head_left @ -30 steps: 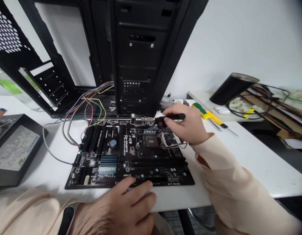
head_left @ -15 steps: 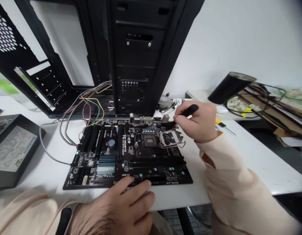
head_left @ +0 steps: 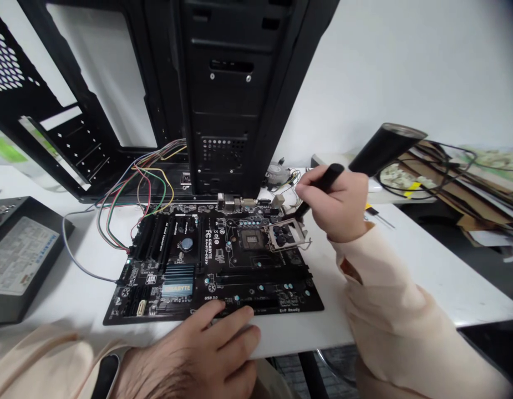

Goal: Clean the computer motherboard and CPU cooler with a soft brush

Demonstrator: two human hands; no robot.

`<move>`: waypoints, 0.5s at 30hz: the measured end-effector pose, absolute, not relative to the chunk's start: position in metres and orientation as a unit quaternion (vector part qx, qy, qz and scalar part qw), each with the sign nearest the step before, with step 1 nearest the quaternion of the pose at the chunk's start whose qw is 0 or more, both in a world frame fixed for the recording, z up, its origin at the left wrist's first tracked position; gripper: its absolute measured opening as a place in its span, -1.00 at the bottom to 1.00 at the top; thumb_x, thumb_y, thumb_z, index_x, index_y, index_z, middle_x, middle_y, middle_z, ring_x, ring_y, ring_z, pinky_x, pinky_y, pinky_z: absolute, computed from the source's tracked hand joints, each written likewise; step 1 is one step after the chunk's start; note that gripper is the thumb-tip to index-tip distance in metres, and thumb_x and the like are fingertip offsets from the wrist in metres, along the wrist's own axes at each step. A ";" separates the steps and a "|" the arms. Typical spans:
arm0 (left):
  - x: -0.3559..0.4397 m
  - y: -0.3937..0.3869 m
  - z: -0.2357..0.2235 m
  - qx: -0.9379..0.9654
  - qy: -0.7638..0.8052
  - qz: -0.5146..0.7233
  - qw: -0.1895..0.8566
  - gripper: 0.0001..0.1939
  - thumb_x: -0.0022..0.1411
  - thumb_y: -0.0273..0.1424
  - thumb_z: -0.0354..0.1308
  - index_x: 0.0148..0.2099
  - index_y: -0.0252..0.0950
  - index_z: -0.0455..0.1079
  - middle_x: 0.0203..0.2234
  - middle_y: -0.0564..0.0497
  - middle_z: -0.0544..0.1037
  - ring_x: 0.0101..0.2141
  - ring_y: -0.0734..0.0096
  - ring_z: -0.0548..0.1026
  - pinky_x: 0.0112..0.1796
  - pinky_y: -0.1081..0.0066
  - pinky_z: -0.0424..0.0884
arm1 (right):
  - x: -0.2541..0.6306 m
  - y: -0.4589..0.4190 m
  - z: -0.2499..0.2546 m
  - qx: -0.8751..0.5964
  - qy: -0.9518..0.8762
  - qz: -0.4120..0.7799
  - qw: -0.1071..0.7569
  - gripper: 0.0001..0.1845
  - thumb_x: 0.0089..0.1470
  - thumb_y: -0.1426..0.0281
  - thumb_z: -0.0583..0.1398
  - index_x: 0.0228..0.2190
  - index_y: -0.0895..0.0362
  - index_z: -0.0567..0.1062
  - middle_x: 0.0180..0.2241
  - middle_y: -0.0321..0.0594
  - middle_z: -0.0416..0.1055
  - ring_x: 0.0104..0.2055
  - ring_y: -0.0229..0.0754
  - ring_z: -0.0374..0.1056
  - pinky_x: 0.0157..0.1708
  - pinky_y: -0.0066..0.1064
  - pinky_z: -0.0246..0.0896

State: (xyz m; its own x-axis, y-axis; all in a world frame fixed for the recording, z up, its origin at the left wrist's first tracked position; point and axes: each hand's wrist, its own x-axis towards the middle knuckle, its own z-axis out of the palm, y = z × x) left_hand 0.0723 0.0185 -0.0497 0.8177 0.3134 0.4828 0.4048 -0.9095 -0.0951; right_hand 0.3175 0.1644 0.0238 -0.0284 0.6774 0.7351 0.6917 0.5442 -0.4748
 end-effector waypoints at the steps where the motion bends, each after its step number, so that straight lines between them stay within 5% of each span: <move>1: 0.072 0.019 -0.050 -0.949 -0.189 -0.233 0.096 -0.92 0.30 -0.35 0.16 -0.17 -0.15 0.46 -0.05 0.10 0.53 0.05 0.22 0.38 0.08 0.16 0.17 | 0.317 0.165 0.022 -0.475 -0.705 -0.005 0.526 -0.88 -0.12 0.41 0.16 -0.63 0.07 0.41 -0.68 -0.35 0.32 -0.60 -0.25 0.24 -0.55 -0.37 0.15; 10: 0.074 0.020 -0.051 -0.944 -0.186 -0.256 0.096 -0.94 0.30 -0.39 0.15 -0.21 -0.18 0.45 -0.10 0.09 0.55 0.03 0.21 0.39 0.12 0.14 0.08 | 0.325 0.172 0.009 -0.469 -0.663 -0.044 0.582 -0.68 0.17 0.20 0.08 -0.52 0.08 0.44 -0.61 -0.28 0.33 -0.53 -0.21 0.31 -0.50 -0.34 0.23; 15: 0.073 0.020 -0.047 -0.949 -0.186 -0.237 0.090 -0.93 0.30 -0.37 0.15 -0.19 -0.17 0.46 -0.08 0.10 0.54 0.02 0.23 0.39 0.09 0.18 0.14 | 0.314 0.169 0.014 -0.478 -0.628 0.088 0.608 -0.68 0.14 0.20 0.12 -0.56 0.08 0.39 -0.68 -0.33 0.31 -0.68 -0.27 0.25 -0.66 -0.41 0.15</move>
